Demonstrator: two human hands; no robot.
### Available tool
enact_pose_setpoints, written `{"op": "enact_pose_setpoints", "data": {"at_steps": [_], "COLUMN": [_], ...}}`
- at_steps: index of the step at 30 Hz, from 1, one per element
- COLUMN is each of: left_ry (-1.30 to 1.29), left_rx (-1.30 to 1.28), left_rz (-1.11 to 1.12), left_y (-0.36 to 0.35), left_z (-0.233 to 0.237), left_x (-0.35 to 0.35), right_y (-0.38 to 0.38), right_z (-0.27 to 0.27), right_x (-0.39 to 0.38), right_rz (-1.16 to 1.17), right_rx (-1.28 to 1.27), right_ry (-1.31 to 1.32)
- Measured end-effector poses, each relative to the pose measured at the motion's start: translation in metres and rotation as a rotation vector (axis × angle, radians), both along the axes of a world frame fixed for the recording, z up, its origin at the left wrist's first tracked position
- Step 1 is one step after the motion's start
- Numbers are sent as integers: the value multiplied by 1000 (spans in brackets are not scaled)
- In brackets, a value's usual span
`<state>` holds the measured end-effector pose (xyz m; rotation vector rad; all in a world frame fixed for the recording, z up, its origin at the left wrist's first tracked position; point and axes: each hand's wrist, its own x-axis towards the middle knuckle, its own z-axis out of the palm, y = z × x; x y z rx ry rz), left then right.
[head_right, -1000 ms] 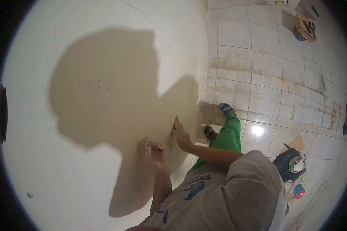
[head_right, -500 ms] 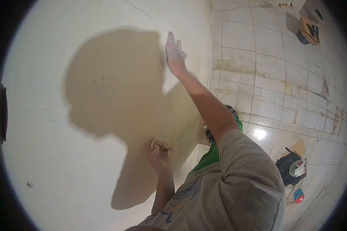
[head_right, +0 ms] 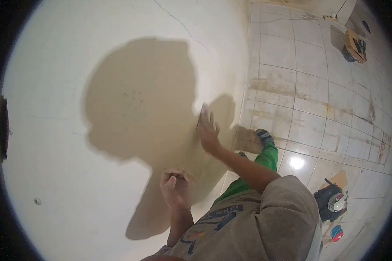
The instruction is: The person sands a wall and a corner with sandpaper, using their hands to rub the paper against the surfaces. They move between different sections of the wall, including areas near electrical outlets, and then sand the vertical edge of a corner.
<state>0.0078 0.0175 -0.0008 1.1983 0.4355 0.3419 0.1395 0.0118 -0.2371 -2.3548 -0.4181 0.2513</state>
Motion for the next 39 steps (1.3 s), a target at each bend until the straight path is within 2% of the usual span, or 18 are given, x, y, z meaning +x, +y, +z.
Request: {"op": "enact_pose_setpoints", "data": {"at_steps": [1,3,6,8,10,12,14,16,18,22,25,27,29,30,32,35,36,39], "left_ry": [6,11,17,20,25,-69,-110,-95,-83,-31,3,0,-5,-6,1,55,71,130], "left_rx": [-2,-32,-47,-59,-88,-136,-153,-137,-108,-121,-176,-149,-140,-144,-135,-89,-74,8], "left_rz": [-28,-26,-31,-39,-49,-58,-38,11,-4,18,-4,-12,-23,-29,-36,-33,-45,-45], "left_y": [1,0,-2,-3,-3,-5,-8,-11,-7,1,1,0,0,0,-2,-3,-3,-10], "left_z": [-4,-8,-9,-9,-7,-2,10,25,23,5,2,2,2,3,2,-3,-8,-11], "left_x": [-2,-3,-3,0,4,6,7,6,10,6,6,6,6,6,7,7,9,16], "right_y": [14,21,-3,6,-4,-9,-11,-4,3,1,-8,8,30,34,24,14,-9,30], "right_z": [-35,-42,93,137,207,224,216,173,100,-27,-60,-102,-134,-153,-111,-95,-44,-60], "right_x": [43,117,171,178,140,102,59,19,-8,-30,-7,20,76,113,173,233,234,190], "right_rz": [-73,-202,-239,-38,-87,125,327,358,237,-160,-264,-248,-378,-379,-485,-476,-464,-439], "right_rx": [414,772,736,1116,748,673,802,844,720,597,536,421,505,579,649,528,615,857], "right_ry": [-67,-127,-4,-479,-494,-568,-556,-542,-471,84,467,354,275,-115,98,217,363,-427]}}
